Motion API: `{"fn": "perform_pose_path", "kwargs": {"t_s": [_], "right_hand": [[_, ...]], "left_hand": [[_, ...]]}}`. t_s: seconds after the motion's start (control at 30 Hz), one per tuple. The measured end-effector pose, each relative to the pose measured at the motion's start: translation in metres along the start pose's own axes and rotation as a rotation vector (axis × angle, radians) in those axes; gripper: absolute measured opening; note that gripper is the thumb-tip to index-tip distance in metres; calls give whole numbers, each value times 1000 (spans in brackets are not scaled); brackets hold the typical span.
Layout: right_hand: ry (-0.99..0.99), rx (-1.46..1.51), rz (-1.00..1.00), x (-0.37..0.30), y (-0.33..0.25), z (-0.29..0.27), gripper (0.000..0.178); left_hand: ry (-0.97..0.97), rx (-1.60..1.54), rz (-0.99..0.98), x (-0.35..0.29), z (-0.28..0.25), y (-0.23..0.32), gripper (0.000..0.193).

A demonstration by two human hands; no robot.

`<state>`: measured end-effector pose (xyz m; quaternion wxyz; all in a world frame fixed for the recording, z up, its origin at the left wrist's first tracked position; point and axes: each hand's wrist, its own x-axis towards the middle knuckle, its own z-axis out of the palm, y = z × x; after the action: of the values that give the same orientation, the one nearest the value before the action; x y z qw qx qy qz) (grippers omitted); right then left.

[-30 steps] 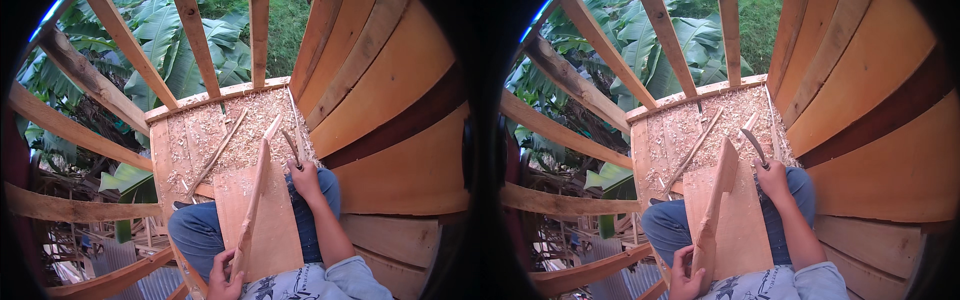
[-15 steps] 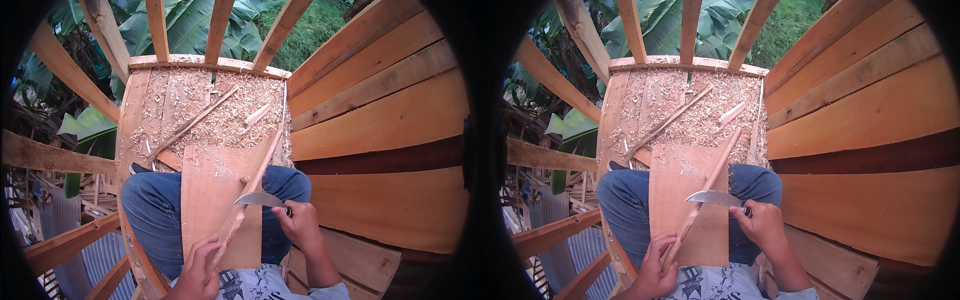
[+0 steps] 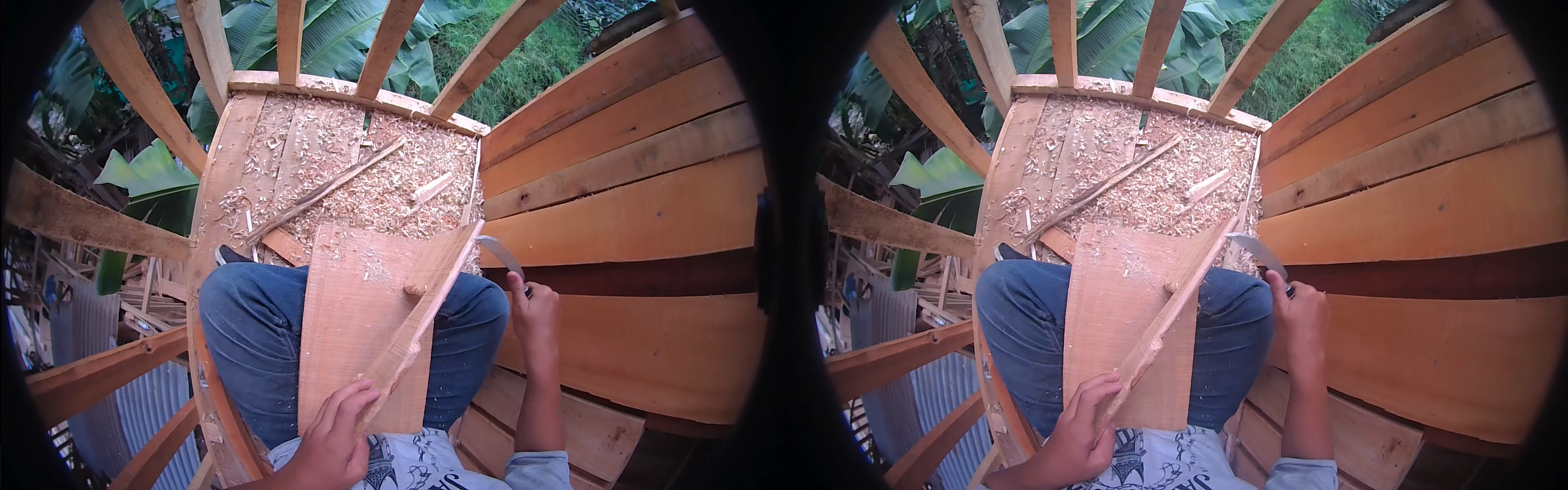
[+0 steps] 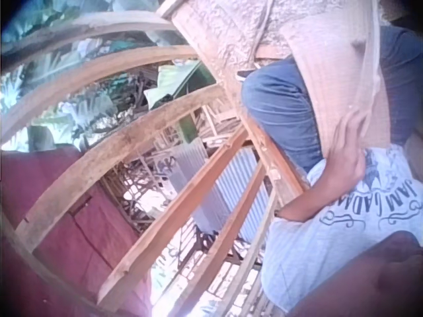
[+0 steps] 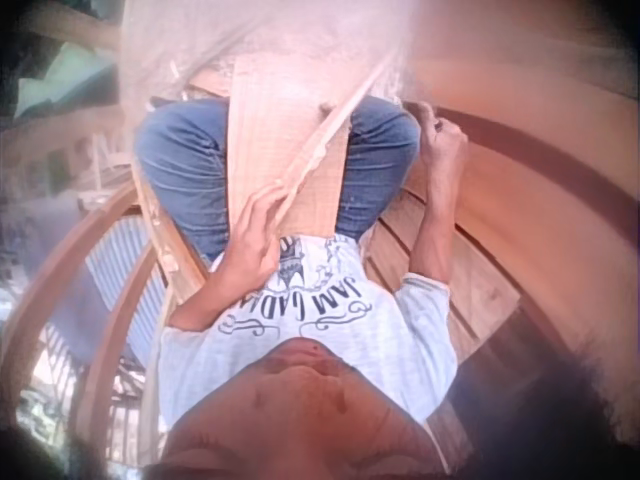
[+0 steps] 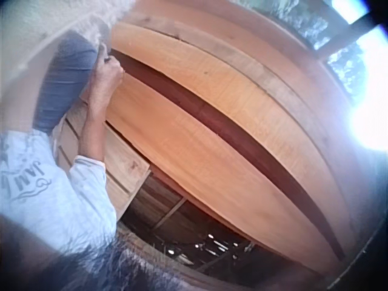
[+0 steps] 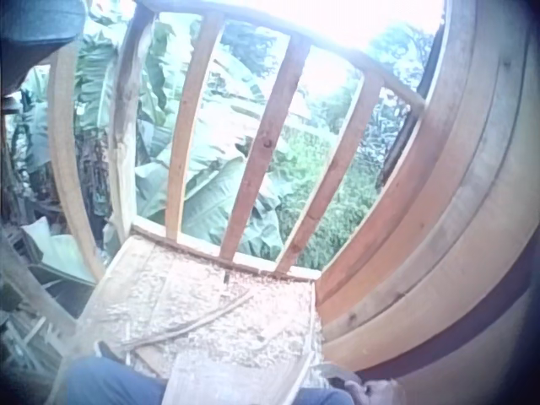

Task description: The person sits cross-legged on a wooden platform and uses a curved knife to carve a rectangular piece of wood. They repeatedly shave thin layers from the wood's surface, creating a pile of wood shavings on the platform.

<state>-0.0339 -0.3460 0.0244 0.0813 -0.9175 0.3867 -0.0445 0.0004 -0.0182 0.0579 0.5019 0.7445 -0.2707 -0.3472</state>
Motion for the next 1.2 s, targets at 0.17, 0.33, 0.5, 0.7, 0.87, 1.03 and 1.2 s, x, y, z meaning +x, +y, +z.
{"fn": "perform_pose_path", "kwargs": {"t_s": [0.17, 0.33, 0.5, 0.7, 0.87, 1.03, 1.2], "right_hand": [[-197, 317, -35, -26, 4, -16, 59], [-355, 129, -231, -69, -44, -16, 56], [-249, -18, -266, -42, -38, -14, 60], [-42, -9, -28, -2, -2, -6, 65], [-246, 247, -68, -32, -13, -21, 63], [-333, 150, -300, -55, -41, -6, 60], [-280, 73, -283, -36, -42, -3, 59]], "left_hand": [[89, -71, 9, -3, 2, -3, 58], [100, -70, 37, 0, 6, -3, 61], [99, -68, 38, 1, 6, -2, 61], [112, -55, 65, 1, 5, -4, 61], [105, -98, 27, 2, 1, -5, 60], [74, -81, 29, 6, 1, -4, 60], [56, -37, 3, 4, -2, -4, 59]]}}
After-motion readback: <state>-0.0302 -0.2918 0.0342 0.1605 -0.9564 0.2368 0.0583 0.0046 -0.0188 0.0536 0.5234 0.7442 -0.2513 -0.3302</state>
